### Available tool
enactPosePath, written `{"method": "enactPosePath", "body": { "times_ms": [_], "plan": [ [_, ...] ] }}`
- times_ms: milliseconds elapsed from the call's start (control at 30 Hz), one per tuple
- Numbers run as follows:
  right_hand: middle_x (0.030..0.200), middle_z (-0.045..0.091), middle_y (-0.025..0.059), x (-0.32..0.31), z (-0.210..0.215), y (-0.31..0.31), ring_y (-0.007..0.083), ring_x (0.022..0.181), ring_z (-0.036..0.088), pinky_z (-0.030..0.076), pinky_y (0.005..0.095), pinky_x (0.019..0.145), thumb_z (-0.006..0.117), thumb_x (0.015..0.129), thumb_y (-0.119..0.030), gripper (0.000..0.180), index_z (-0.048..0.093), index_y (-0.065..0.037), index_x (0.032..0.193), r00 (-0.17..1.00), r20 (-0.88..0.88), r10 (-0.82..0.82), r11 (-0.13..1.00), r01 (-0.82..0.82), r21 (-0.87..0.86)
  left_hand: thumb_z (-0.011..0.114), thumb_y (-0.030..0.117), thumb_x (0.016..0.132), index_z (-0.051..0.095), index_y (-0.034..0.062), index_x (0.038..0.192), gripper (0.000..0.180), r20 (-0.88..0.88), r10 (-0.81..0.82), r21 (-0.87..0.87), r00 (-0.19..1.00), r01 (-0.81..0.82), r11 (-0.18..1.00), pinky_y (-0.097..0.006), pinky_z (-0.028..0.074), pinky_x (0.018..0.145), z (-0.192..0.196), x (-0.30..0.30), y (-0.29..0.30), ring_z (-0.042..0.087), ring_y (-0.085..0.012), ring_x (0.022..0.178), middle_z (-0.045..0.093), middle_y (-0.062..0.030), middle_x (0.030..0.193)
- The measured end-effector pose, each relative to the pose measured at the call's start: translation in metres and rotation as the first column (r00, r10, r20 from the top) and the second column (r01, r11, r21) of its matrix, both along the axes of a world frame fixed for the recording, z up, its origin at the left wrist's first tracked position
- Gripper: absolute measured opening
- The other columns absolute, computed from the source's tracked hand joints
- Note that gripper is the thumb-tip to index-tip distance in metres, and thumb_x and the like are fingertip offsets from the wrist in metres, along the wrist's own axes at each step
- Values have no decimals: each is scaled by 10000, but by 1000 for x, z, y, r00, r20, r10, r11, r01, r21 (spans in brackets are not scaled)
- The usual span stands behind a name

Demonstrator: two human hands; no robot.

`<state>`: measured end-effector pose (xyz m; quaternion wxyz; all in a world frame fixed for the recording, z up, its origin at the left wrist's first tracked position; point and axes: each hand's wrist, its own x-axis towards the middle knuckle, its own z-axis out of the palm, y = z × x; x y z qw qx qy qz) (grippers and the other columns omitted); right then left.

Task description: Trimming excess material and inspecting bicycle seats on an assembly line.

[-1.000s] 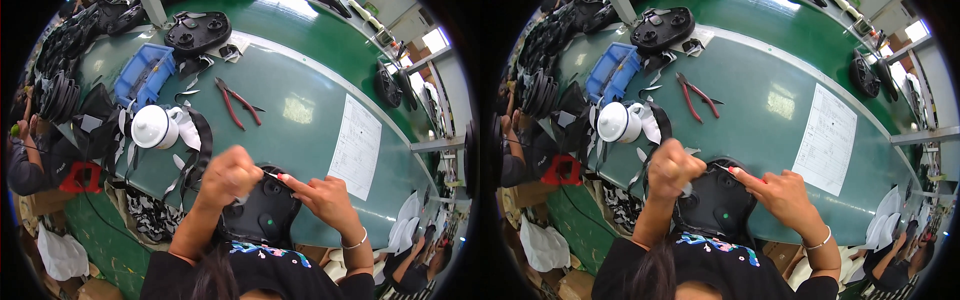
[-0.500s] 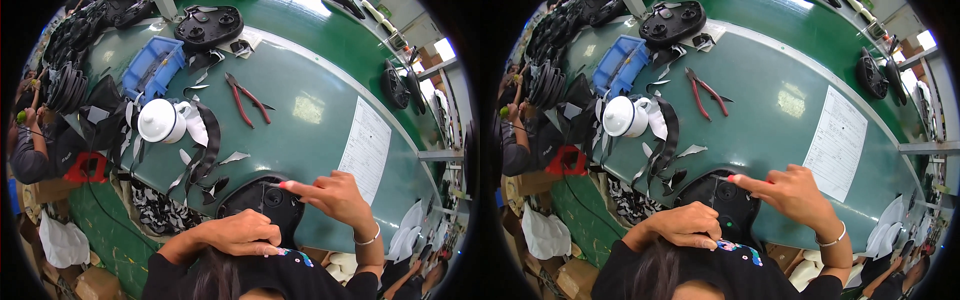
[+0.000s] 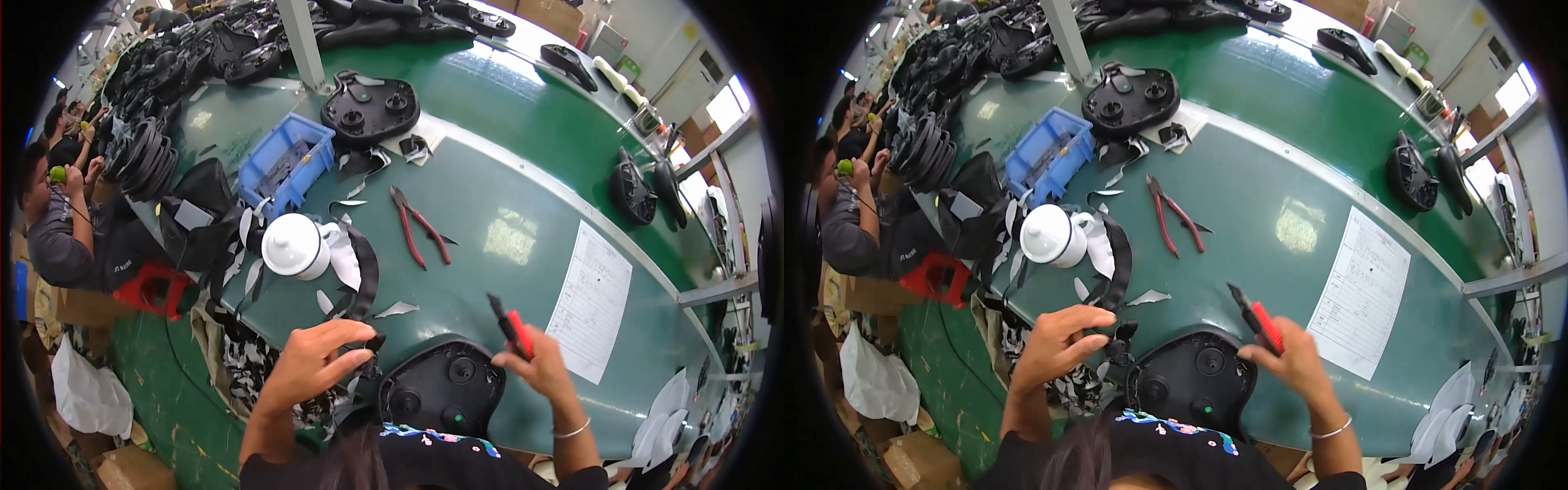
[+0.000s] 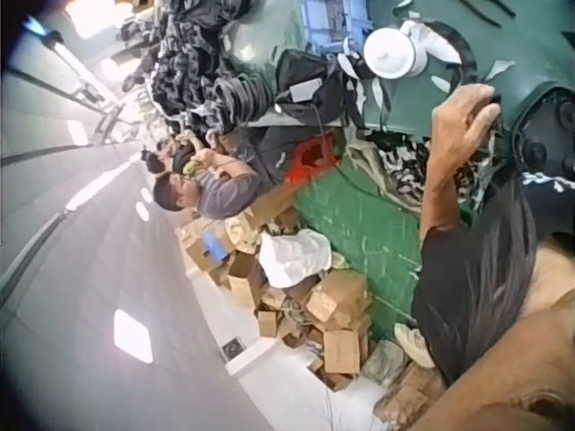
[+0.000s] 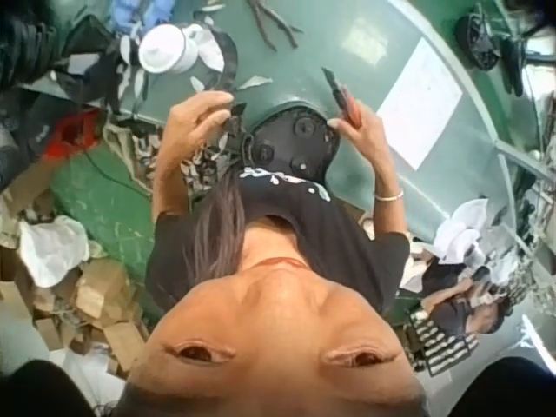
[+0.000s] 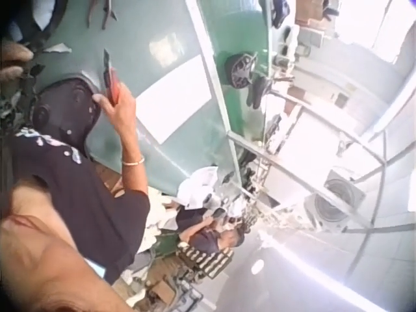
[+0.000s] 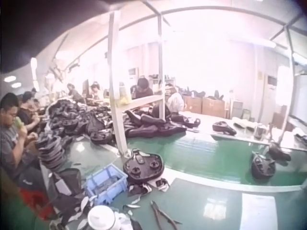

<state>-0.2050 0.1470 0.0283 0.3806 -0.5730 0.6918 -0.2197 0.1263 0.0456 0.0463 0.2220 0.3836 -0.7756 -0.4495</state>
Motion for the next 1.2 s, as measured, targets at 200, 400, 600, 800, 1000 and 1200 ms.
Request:
{"method": "enactPosePath", "body": {
  "times_ms": [200, 400, 600, 800, 1000, 1200],
  "plan": [
    [734, 628, 67, 21, -11, 29, 139, 632, 587, 449, 271, 565, 747, 777, -335, 399, 586, -12, 947, 972, 195, -132, 984, 152, -91, 614, 448, 848, 614, 7, 1054, 486, 221, -427, 242, 877, 375, 895, -368, 486, 779, -70, -84, -8, 638, -308, 854, 665, -166, 918],
    [720, 580, 59, -43, 1, 44, 99, 553, 542, 426, 228, 460, 552, 946, -253, 227, 514, -31, 915, 592, 579, -560, 513, 797, -319, 635, 457, 851, 587, 39, 822, 422, -315, 386, 509, 867, -189, 840, -283, 416, 569, -78, -120, -126, 494, -97, 665, 555, -2, 742],
    [702, 561, 42, -24, -28, 51, 101, 523, 533, 420, 220, 454, 565, 936, -235, 197, 505, -48, 928, 548, 646, -532, 592, 786, -179, 584, 384, 900, 571, 66, 1011, 337, -478, 519, 549, 708, -221, 806, -243, 421, 668, -27, -169, -135, 579, -117, 776, 601, -23, 888],
    [698, 550, 30, -34, -46, 10, 99, 519, 534, 399, 219, 422, 582, 922, -241, 201, 509, -54, 940, 592, 658, -465, 719, 687, -109, 584, 306, 891, 577, 60, 975, 260, -386, 336, 466, 859, -133, 875, -250, 417, 657, -28, -208, -118, 564, -106, 756, 601, -13, 882],
    [710, 554, 28, -44, -70, -93, 89, 522, 528, 419, 223, 430, 584, 922, -270, 225, 510, -62, 962, 495, 752, -436, 713, 700, -48, 613, 287, 861, 591, 43, 925, 253, -289, 133, 186, 948, -80, 979, -274, 444, 645, -12, -281, -224, 575, -117, 761, 608, -32, 818],
    [723, 538, 34, -35, -68, -114, 92, 528, 519, 434, 232, 440, 553, 936, -223, 240, 478, -39, 1072, 372, 768, -521, 619, 784, 40, 601, 292, 824, 637, 61, 936, 259, 38, 264, -231, 964, -249, 941, -417, 482, 852, -33, -322, -380, 621, -332, 951, 665, -164, 924]
  ]
}}
